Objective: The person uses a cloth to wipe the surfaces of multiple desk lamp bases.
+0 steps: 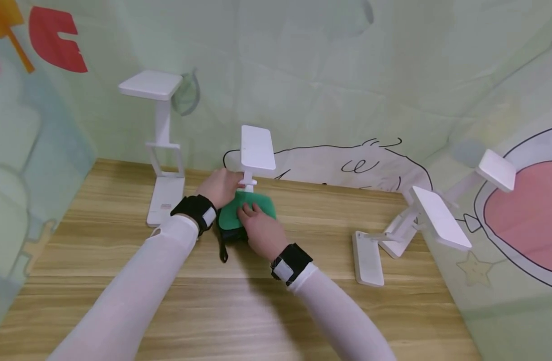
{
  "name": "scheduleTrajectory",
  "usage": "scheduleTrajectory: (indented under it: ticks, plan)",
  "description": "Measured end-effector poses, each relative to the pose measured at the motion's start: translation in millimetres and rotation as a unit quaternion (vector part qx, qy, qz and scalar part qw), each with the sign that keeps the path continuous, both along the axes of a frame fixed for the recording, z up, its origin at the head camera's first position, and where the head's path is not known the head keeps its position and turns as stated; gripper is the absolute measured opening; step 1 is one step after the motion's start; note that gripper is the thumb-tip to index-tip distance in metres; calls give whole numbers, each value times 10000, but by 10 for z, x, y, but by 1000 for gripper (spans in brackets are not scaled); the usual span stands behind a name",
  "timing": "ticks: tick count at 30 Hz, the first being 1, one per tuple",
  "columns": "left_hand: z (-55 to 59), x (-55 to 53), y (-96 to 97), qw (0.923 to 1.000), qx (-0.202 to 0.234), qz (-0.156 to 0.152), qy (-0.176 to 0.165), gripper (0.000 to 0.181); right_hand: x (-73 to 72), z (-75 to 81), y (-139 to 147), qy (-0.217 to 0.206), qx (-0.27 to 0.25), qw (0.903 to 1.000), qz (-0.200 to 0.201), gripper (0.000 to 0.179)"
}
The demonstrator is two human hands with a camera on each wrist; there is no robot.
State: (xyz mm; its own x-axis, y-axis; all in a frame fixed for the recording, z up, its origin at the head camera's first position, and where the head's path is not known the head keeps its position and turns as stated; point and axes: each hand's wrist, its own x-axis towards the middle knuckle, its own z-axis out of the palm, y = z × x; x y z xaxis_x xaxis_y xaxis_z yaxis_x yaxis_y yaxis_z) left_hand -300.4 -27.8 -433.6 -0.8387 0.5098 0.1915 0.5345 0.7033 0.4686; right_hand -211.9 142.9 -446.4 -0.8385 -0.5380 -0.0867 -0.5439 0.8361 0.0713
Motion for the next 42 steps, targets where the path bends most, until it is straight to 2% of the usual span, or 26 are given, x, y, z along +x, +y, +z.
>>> scheduleTrajectory:
  ticks: [5, 10, 15, 19, 23, 27, 30, 34, 39, 42]
  plan:
    - [-11, -5, -28, 10000, 62, 4, 8, 18, 124, -21, -93, 111, 138, 9992, 368, 58]
    - [-22, -12, -47, 10000, 76, 39, -3, 19, 111, -50, -206, 205, -62, 9971, 734, 61]
    - [8, 6, -35, 9996, 73, 160, -214, 20, -19, -80, -333, 292, -291, 9954, 860, 55]
    - [31, 21, -9, 9986, 78, 271, -439, 19, -149, -100, -395, 319, -571, 9948, 780, 37]
    - [40, 23, 2, 9984, 31, 323, -463, 16, -298, -147, -365, 498, -743, 9941, 616, 30]
    - [46, 17, 3, 9990, -14, 262, -349, 13, -423, -201, -265, 671, -743, 9938, 488, 36]
    - [43, 8, 10, 9997, -66, 154, -191, 9, -454, -206, -168, 555, -793, 9944, 416, 50]
    - [39, 2, 0, 9999, -134, 38, 39, 7, -402, -158, -67, 256, -842, 9959, 193, 64]
    - [32, -2, -4, 9995, -220, -69, 196, 5, -236, -113, 27, -28, -907, 9958, -148, 62]
    - [26, -2, -11, 9997, -168, -50, 146, 5, -110, -82, 33, -90, -822, 9961, -315, 60]
